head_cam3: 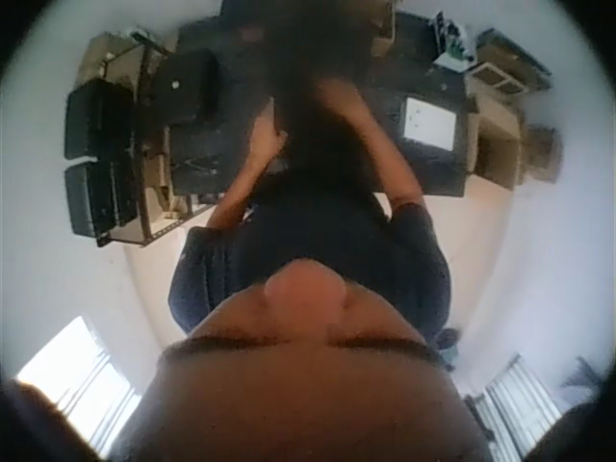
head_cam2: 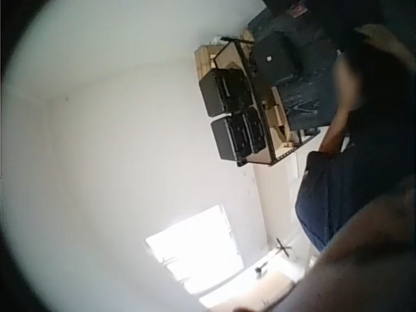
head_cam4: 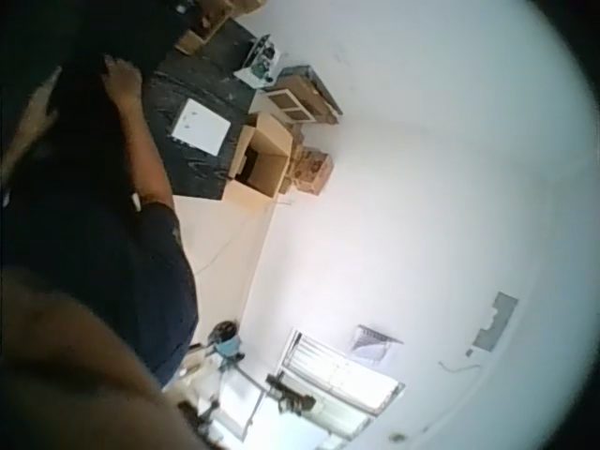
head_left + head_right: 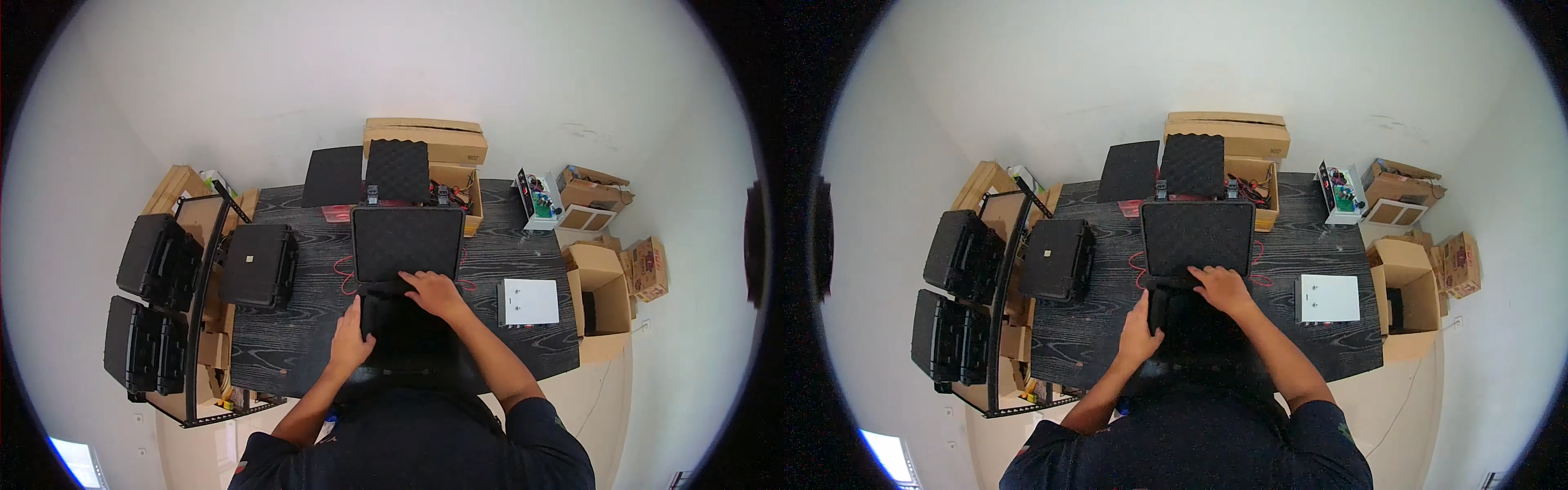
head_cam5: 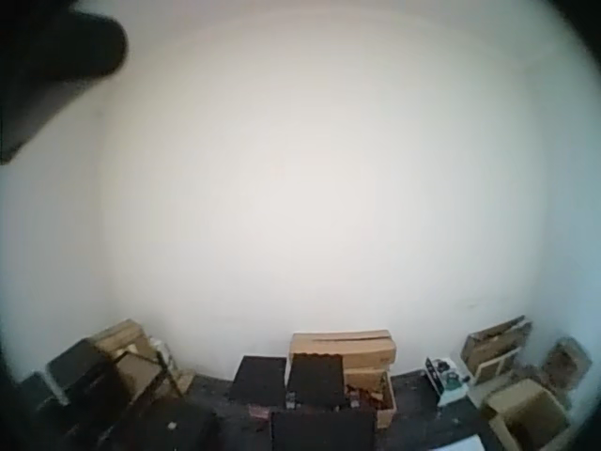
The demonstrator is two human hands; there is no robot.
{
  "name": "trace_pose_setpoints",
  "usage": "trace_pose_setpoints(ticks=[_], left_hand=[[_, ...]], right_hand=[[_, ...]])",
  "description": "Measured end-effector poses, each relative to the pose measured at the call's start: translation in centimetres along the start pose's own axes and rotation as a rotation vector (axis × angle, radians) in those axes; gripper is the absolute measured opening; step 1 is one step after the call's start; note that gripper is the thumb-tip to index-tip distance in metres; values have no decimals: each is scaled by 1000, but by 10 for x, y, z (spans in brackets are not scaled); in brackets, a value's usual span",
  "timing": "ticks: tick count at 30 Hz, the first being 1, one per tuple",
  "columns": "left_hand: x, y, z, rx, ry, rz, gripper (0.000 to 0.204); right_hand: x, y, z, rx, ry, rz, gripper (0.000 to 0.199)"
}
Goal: The person opens a black hard case and places a white rectangular electronic device inside. They then connect red and black wires to the device and place a black cable into the case. Finally, they close the case.
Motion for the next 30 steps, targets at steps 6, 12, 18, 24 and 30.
trace_pose_setpoints(ticks=[6,12,18,24,30], left_hand=[[0,4,12,86,-12,-16,94],[3,-4,0,62,-4,30,90],[9,-22,-13,166,13,-43,85],[-3,-32,-18,237,-72,-35,87],[-18,-53,-18,307,-200,-67,91]], right_hand=[[-8,-6,3,23,25,-49,52],[2,-22,-9,105,35,-34,51],[2,-35,10,-54,-12,-64,57],[-53,-13,-7,-78,-28,82,71],[-102,-52,-3,-100,-173,26,80]])
Point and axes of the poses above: each hand's wrist, its own x-axis towards the middle knuckle, its own y-axis out of the back of the hand, z = x × y, the point moved 8 cm from there along x, towards the middle knuckle, and after that the axes turned 4 degrees about y, right-handed, at the moved point
